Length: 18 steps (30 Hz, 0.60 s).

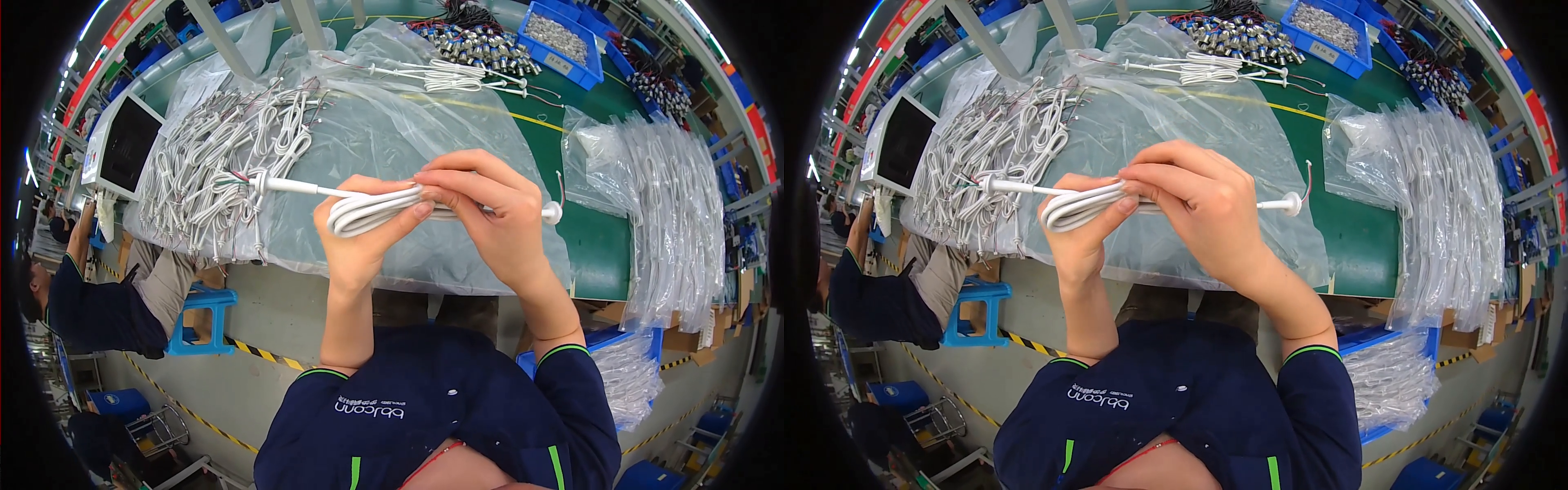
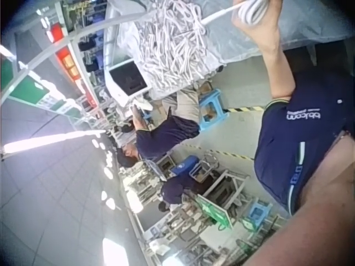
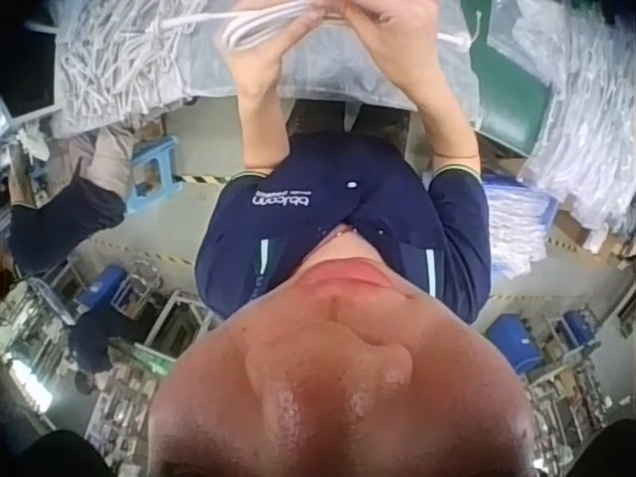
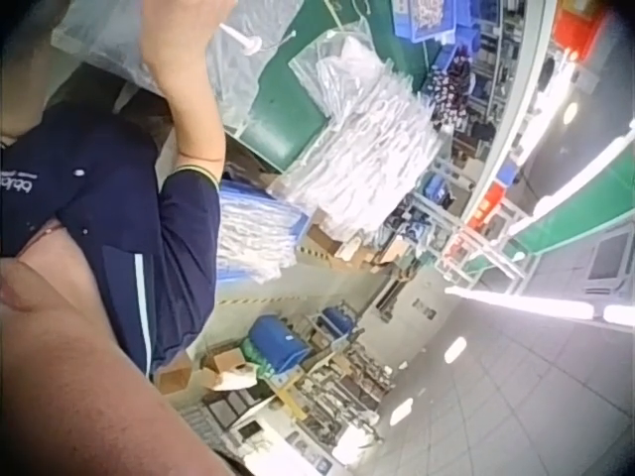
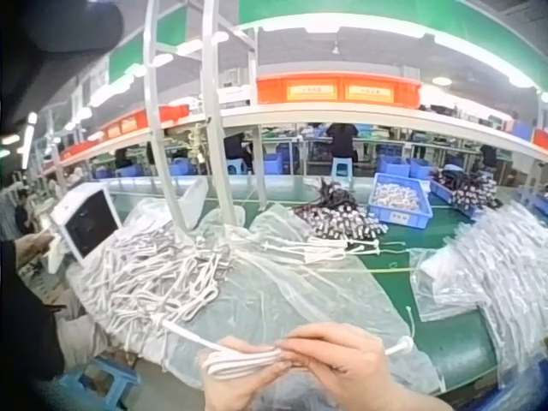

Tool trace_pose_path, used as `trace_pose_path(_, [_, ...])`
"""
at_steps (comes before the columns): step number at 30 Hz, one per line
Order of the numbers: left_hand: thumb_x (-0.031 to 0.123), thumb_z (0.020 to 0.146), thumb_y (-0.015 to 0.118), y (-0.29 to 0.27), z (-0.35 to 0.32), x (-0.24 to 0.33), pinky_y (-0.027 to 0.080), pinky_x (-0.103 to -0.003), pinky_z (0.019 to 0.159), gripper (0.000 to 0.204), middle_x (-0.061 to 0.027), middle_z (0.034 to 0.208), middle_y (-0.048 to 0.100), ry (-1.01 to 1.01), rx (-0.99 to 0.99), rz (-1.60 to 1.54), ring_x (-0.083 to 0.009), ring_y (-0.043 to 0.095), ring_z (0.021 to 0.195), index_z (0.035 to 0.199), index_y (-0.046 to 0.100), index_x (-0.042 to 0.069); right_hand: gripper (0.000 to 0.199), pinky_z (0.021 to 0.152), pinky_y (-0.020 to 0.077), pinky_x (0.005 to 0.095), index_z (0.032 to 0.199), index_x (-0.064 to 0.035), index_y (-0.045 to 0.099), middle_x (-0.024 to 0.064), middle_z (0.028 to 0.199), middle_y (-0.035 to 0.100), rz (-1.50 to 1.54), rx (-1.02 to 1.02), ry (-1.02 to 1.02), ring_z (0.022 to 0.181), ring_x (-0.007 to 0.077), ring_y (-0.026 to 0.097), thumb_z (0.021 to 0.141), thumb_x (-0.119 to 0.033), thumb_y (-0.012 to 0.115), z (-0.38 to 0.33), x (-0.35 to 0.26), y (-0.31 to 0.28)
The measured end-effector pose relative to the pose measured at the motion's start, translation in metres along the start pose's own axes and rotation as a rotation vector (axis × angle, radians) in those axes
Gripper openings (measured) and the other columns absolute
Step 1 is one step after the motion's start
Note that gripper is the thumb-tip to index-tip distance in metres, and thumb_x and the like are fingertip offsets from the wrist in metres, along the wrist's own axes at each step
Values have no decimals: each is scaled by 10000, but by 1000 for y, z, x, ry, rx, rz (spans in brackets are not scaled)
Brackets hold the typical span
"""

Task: The person bundles and secures white electrical wires with plastic ties by hand.

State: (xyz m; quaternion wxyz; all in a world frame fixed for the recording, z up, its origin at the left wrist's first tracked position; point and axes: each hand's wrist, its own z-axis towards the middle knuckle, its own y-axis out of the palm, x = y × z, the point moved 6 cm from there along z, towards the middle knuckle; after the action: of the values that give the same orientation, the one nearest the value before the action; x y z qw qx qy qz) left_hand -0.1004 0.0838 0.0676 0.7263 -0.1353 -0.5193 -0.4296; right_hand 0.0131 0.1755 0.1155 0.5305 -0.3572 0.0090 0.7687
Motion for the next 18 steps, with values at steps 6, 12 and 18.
trace_pose_path(6, [-81,656,730,6,13,7,510,-247,689,279,-101,873,640,203,-59,23,-133,609,761,903,616,-23,123,595,447,287,845,-56,651,35,839,620,-14,-83,-70,701,210,580,725,-75,666,9,2,0])
trace_pose_path(12, [78,776,669,6,26,-10,518,-280,716,218,-89,916,623,-116,132,-255,-164,617,785,955,597,-22,348,610,463,291,1024,-73,598,67,900,623,-136,-230,-6,709,222,578,700,-141,706,30,-6,-15])
trace_pose_path(18, [210,876,569,4,15,-9,541,-339,704,296,-132,1007,624,-257,-124,-292,-202,638,827,1038,581,-38,380,613,480,267,1025,-114,628,52,956,636,-220,-235,74,695,197,596,655,-93,709,42,10,-46])
